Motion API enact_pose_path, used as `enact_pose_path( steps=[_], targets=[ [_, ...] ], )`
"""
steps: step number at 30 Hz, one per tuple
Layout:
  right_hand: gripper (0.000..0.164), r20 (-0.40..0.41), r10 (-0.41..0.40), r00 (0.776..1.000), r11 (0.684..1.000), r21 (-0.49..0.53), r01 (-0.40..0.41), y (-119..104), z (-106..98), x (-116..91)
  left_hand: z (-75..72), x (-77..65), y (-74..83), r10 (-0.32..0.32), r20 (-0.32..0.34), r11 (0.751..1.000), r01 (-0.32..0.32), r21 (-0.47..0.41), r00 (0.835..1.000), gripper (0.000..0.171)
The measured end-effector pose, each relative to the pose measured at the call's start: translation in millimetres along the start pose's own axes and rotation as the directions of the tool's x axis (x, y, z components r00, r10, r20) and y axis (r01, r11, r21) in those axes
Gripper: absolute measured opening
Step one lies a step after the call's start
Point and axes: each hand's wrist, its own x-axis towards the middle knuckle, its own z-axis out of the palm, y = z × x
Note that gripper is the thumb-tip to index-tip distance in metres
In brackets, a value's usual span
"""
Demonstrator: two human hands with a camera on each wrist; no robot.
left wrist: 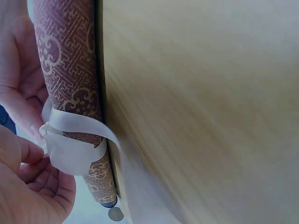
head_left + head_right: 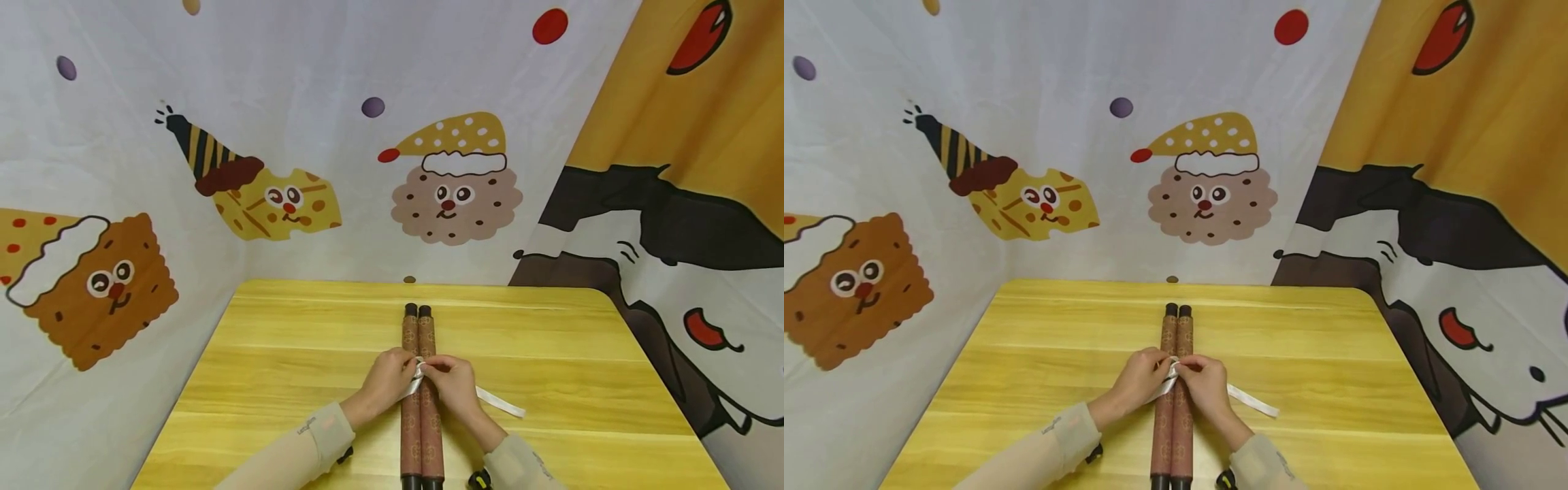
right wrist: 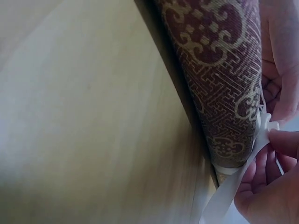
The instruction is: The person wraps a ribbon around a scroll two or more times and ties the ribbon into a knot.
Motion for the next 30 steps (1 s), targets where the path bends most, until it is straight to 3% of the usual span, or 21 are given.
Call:
enact_pose_path(
  steps=[13,22,27,30],
  targets=[
    [0.006,0.025,-0.094,0.995,0.983,-0.154,0.097,-1,7,5,3.5,-5.1,-3.0,0.068,-0.026,0.997,-0.069,-0.036,0.997,0.012],
    [0.011,-0.021,-0.152,0.988,0.964,-0.225,0.143,2,9,9,4.3,-9.0,-1.6,0.115,-0.026,0.991,-0.117,-0.064,0.993,0.013],
    [0.011,-0.019,-0.12,0.993,0.97,-0.217,0.113,0,5,12,5.1,-11.3,-1.8,0.157,-0.011,0.986,-0.158,-0.053,0.988,0.014],
    [0.009,0.02,-0.054,0.998,0.991,-0.121,0.056,-1,1,14,4.8,-12.0,-1.7,0.167,-0.01,0.985,-0.167,-0.038,0.986,0.013]
  ],
)
